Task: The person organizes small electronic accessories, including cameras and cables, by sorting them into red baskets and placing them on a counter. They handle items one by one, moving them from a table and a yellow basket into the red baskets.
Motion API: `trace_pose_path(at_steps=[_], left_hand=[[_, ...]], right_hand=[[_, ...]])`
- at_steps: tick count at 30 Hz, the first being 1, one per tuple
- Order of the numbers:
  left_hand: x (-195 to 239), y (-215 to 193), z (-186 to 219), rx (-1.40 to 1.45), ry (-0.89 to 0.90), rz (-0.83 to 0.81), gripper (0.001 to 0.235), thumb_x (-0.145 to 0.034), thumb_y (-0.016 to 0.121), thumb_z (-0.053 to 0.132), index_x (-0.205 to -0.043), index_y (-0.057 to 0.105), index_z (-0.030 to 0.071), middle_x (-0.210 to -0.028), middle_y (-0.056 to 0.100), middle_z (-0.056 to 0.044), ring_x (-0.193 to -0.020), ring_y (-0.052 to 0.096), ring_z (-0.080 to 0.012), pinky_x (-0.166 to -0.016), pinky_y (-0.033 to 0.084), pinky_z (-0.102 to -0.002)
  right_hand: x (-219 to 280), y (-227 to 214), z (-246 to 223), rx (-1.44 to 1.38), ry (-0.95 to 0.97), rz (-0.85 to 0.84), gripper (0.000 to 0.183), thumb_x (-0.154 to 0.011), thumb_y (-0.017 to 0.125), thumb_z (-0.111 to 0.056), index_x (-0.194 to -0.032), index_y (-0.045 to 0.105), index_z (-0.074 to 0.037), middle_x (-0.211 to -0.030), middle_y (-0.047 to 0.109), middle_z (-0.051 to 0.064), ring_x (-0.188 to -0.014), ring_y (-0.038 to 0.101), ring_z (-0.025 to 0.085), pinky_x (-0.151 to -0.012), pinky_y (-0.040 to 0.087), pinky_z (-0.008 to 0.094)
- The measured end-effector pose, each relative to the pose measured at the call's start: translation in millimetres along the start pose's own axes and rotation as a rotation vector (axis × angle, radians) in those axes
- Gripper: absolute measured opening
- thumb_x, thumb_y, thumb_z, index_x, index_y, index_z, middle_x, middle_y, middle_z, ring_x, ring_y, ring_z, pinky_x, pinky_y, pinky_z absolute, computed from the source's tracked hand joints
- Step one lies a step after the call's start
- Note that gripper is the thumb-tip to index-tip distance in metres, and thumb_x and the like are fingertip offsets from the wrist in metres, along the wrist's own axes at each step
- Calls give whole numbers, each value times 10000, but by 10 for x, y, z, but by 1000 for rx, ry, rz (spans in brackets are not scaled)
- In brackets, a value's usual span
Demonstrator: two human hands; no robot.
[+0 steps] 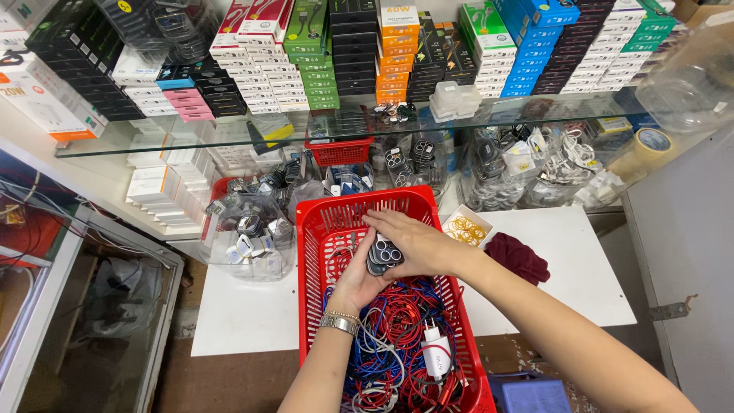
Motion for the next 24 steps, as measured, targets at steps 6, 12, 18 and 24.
trace_pose_path(at_steps=[6,12,18,24], left_hand=[[196,60,-17,125,44,-146,490,-1033,463,490,-1372,545,145,-1298,661,-77,-1174,630,-219,-931,552,-412],[213,-27,-111,97,35,-92,503,-1047,459,463,-1417,516,127,-1319,659,-86,-1199,624,-207,-965,550,-391],[175,-24,-178,-97,15,-22,430,-1062,542,356,-1445,518,160,-1333,647,-60,-1185,630,-182,-931,536,-389],[158,143,-215,137,34,-27,455,-1008,528,399,-1360,538,111,-1250,657,-99,-1112,658,-223,-915,570,-417]], right_hand=[[5,38,73,-210,54,-181,831,-727,846,-268,-1426,477,-12,-1424,559,177,-1276,592,341,-1054,490,408],[15,119,57,-109,142,-238,818,-716,881,-332,-1377,506,-31,-1381,594,157,-1234,611,343,-1036,502,417],[61,210,112,-168,-9,-153,842,-678,895,-284,-1383,516,-22,-1311,619,180,-1213,604,364,-1028,473,450],[213,203,242,-280,142,-122,684,-707,870,-310,-1292,590,-93,-1296,667,113,-1227,647,296,-1061,510,405]])
Point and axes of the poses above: each hand's wrist, its own x-axis away from the middle knuckle, its own y-axis out of the palm, z = x × y, the point moved 1 cm from there along -x, towards the middle knuckle
